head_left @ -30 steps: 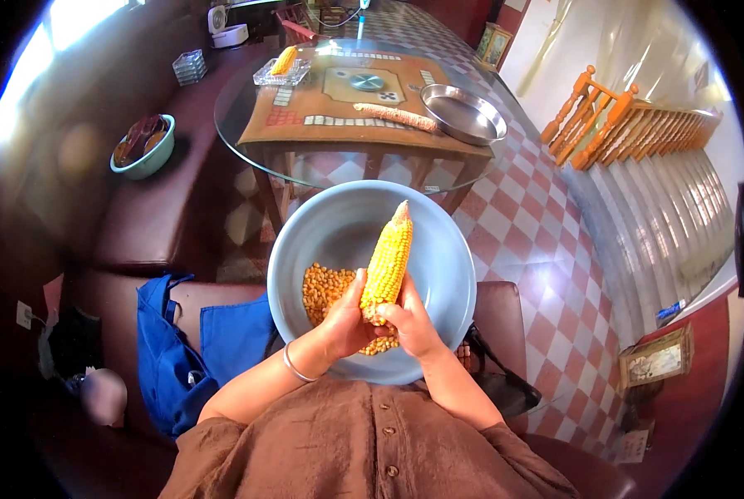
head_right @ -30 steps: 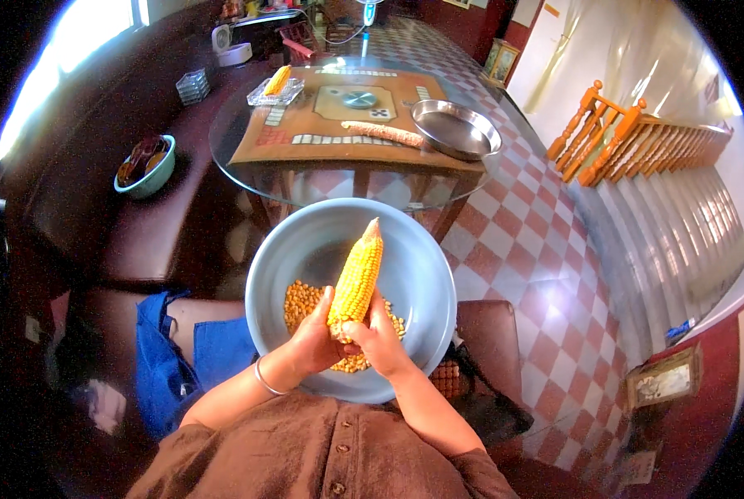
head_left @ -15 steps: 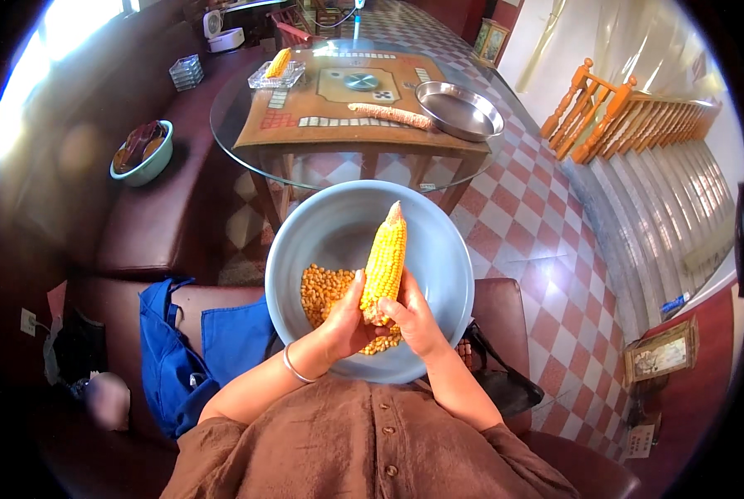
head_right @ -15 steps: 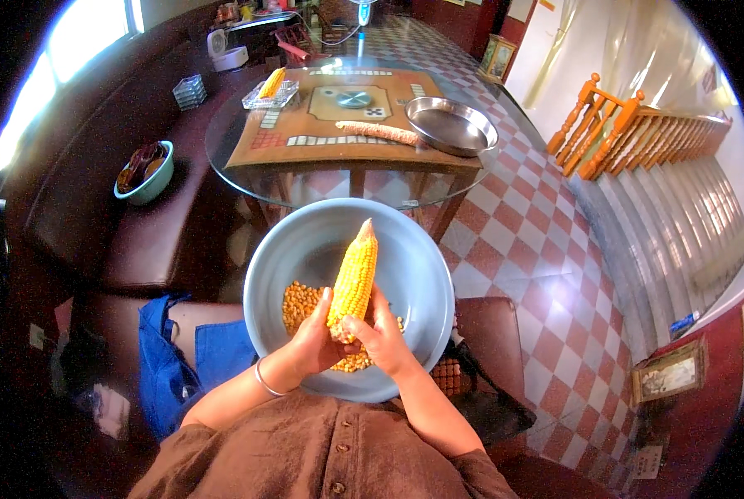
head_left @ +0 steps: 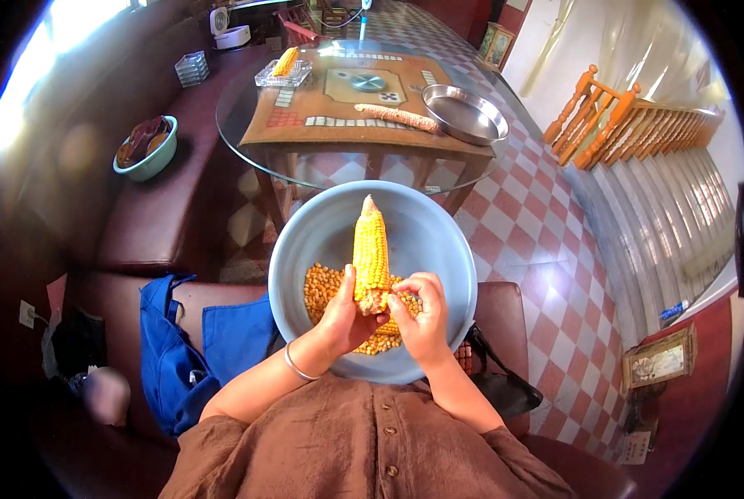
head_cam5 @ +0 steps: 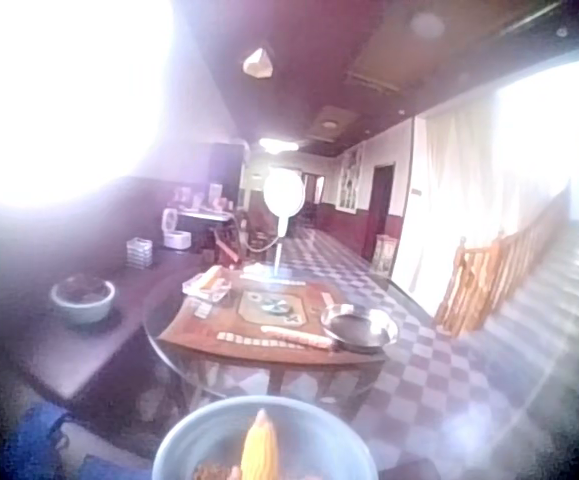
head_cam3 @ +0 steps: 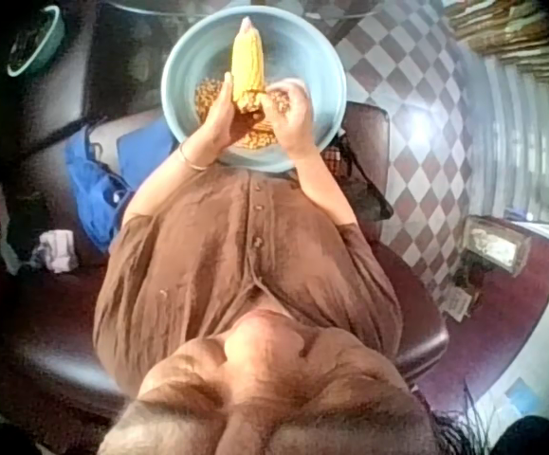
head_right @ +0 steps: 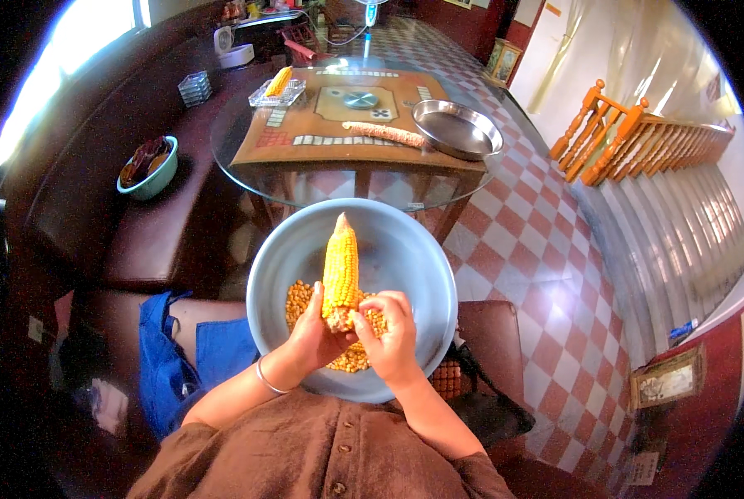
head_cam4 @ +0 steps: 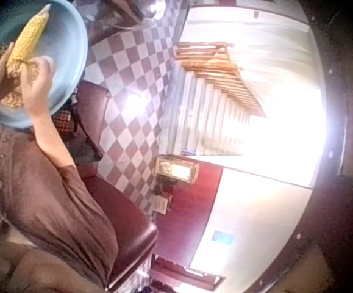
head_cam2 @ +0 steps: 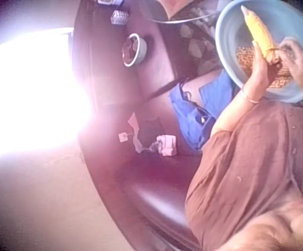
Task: The person removes corn kernels from a cob into a bowl by hand, places the stripped cob on the table, and picks up another corn cob to remove its kernels into the bowl.
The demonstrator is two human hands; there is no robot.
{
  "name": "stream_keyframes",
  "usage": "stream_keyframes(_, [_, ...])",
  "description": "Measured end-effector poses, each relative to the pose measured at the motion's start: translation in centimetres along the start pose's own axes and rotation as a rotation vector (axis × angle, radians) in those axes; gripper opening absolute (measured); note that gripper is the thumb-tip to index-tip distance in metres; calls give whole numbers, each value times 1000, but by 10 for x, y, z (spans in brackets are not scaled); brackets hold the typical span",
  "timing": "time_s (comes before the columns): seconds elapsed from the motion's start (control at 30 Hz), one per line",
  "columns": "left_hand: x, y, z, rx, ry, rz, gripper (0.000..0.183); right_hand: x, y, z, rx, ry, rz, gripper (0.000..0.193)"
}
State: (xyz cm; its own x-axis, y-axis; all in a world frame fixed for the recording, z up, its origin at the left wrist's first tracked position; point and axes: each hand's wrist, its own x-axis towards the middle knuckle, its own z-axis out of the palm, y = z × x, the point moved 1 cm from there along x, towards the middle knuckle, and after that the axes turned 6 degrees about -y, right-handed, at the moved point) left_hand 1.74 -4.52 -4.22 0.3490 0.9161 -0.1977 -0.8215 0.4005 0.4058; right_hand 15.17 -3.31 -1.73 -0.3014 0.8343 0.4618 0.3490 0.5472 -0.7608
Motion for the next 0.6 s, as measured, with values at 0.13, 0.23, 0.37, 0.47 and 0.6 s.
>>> stream_keyframes(0.13, [-1,-3,0,43,21,-4,54,0,-9,6,-100,64,-93,14])
stream_keyframes(0.23, [1,-4,-7,66,-39,5,57,3,-14,2,-175,96,-93,14])
stream_keyframes(0.37, [1,-6,-7,85,-107,28,55,6,-13,1,-193,85,-96,14])
stream_keyframes(0.47, [4,-9,-13,71,-110,49,55,7,-14,0,-312,66,-132,13])
stream_keyframes(0.6, [6,-10,-18,54,-103,72,54,8,-14,0,-406,82,-234,12])
